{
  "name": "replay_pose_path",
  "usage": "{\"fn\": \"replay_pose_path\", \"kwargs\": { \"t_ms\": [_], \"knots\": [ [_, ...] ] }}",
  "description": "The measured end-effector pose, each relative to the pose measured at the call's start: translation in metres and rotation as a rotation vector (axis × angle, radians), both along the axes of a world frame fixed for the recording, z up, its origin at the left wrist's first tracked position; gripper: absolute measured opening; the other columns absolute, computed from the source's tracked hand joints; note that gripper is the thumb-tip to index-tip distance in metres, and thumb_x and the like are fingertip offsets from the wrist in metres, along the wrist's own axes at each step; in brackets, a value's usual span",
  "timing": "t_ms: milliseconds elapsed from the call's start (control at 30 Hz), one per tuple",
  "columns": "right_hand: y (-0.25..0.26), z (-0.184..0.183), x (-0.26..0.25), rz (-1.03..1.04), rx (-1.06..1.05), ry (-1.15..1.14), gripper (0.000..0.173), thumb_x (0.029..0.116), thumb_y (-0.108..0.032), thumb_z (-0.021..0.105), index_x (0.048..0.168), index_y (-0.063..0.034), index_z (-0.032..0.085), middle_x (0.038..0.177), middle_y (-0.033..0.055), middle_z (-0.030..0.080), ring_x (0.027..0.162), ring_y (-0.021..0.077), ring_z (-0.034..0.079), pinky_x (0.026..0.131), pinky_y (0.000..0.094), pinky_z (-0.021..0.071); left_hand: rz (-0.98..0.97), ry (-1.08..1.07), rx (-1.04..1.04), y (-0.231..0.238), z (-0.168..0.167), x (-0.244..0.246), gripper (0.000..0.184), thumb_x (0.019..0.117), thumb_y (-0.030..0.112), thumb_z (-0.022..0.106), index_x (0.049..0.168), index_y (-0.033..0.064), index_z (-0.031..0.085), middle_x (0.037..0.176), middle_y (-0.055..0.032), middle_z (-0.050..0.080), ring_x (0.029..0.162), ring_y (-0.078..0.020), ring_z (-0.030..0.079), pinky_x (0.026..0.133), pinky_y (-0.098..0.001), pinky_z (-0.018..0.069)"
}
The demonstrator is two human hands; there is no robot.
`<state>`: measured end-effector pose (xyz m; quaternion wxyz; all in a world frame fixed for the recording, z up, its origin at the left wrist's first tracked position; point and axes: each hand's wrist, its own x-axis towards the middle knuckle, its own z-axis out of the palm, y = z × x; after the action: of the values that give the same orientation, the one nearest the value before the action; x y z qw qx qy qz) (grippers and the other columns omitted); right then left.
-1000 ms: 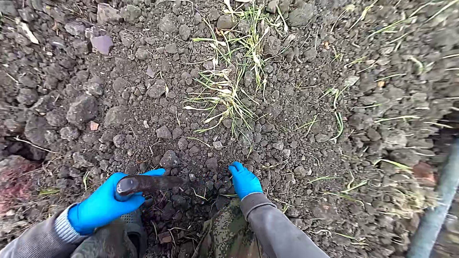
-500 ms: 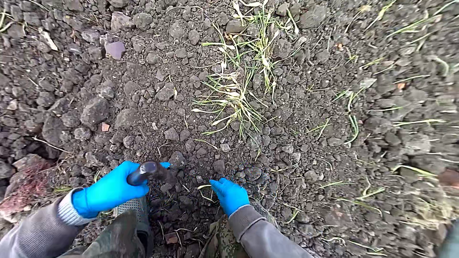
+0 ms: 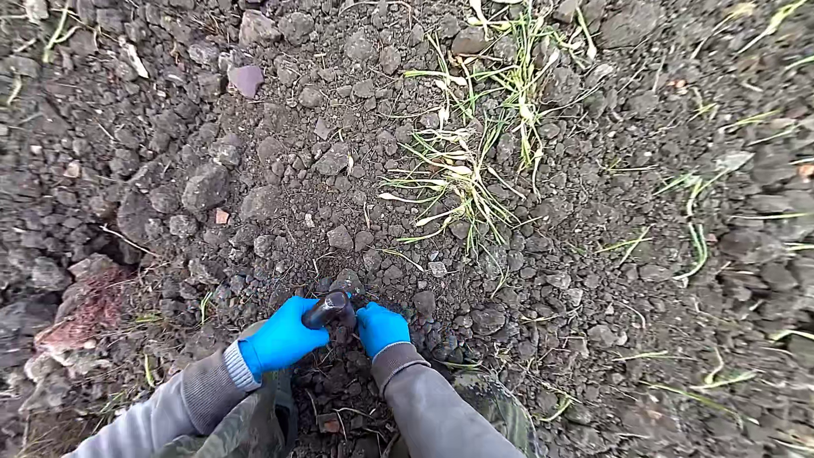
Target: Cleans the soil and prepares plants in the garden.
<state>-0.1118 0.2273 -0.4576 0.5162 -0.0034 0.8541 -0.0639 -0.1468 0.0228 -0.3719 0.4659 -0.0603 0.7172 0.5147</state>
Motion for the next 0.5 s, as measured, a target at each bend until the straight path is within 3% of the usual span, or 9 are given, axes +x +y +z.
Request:
{"fn": "replay_pose_path", "kwargs": {
  "t_ms": [67,133,200,267,300,367,400,433,500],
  "knots": [
    [-0.016,-0.008,0.005,0.053,-0.012,-0.054,0.032,0.1047,-0.017,0.048,0.129,-0.0102,0.068,0.135,0.0163,0.064,0.120,0.0374,0.065,0.096,0.0588,0.0534,0.073,0.081,0.061,-0.029,0.023,-0.004,0.014,0.0770,0.011,0.069,0.068,0.0191,0.062,0.057,0.0101,0.052,0.050,-0.0007,0.048,0.047,-0.0210,0.0392],
    [-0.013,-0.004,0.013,0.067,-0.063,-0.062,0.040,0.1074,-0.026,0.042,0.139,-0.0139,0.063,0.142,0.0147,0.060,0.122,0.0360,0.065,0.098,0.0578,0.0529,0.123,0.216,0.091,-0.052,0.036,0.003,0.009,0.0744,0.014,0.070,0.074,0.0218,0.066,0.063,0.0125,0.059,0.055,0.0030,0.052,0.050,-0.0174,0.0430],
    [0.005,0.005,0.010,0.014,-0.088,0.057,0.046,0.1084,-0.039,0.042,0.147,-0.0193,0.058,0.143,0.0106,0.060,0.121,0.0315,0.065,0.099,0.0531,0.0538,0.087,0.276,0.037,-0.064,0.031,0.004,0.021,0.0754,0.015,0.070,0.095,0.0211,0.076,0.078,0.0123,0.069,0.065,0.0041,0.060,0.060,-0.0170,0.0513],
    [0.027,0.012,-0.002,-0.124,-0.036,0.280,0.048,0.1058,-0.039,0.050,0.149,-0.0187,0.056,0.133,0.0114,0.066,0.112,0.0318,0.069,0.091,0.0527,0.0566,-0.036,0.180,-0.091,-0.072,0.012,0.004,0.046,0.0802,0.017,0.069,0.125,0.0265,0.074,0.088,0.0118,0.071,0.073,0.0020,0.060,0.068,-0.0228,0.0514],
    [0.036,0.013,-0.013,-0.237,0.006,0.369,0.050,0.1054,-0.037,0.054,0.152,-0.0172,0.052,0.128,0.0138,0.069,0.107,0.0347,0.071,0.087,0.0565,0.0570,-0.055,0.127,-0.124,-0.075,0.004,0.004,0.046,0.0822,0.018,0.069,0.127,0.0277,0.073,0.092,0.0124,0.072,0.075,0.0016,0.062,0.071,-0.0238,0.0523],
    [0.053,0.007,-0.043,-0.474,0.078,0.413,0.054,0.1068,-0.038,0.054,0.157,-0.0198,0.044,0.118,0.0163,0.072,0.103,0.0401,0.071,0.084,0.0647,0.0545,0.057,0.137,-0.127,-0.080,-0.001,0.005,0.010,0.0776,0.018,0.070,0.087,0.0205,0.072,0.066,0.0095,0.060,0.057,-0.0019,0.053,0.054,-0.0245,0.0442],
    [0.062,0.003,-0.054,-0.551,0.090,0.401,0.049,0.1073,-0.038,0.053,0.153,-0.0199,0.047,0.113,0.0173,0.074,0.103,0.0413,0.071,0.085,0.0663,0.0535,0.128,0.161,-0.086,-0.083,0.004,0.006,0.004,0.0761,0.019,0.070,0.075,0.0200,0.067,0.060,0.0088,0.055,0.051,-0.0026,0.050,0.049,-0.0240,0.0409],
    [0.068,0.000,-0.062,-0.568,0.095,0.391,0.043,0.1078,-0.038,0.052,0.146,-0.0174,0.053,0.110,0.0175,0.074,0.103,0.0413,0.071,0.085,0.0660,0.0536,0.215,0.203,-0.015,-0.087,0.011,0.008,0.010,0.0756,0.019,0.070,0.069,0.0206,0.063,0.056,0.0085,0.053,0.048,-0.0028,0.048,0.046,-0.0228,0.0391],
    [0.074,-0.002,-0.070,-0.452,0.108,0.370,0.034,0.1094,-0.037,0.048,0.131,-0.0140,0.062,0.109,0.0164,0.074,0.105,0.0391,0.071,0.087,0.0629,0.0544,0.356,0.287,0.134,-0.090,0.025,0.008,0.011,0.0770,0.019,0.070,0.070,0.0226,0.063,0.057,0.0092,0.054,0.047,-0.0016,0.048,0.045,-0.0203,0.0403]
  ]
}}
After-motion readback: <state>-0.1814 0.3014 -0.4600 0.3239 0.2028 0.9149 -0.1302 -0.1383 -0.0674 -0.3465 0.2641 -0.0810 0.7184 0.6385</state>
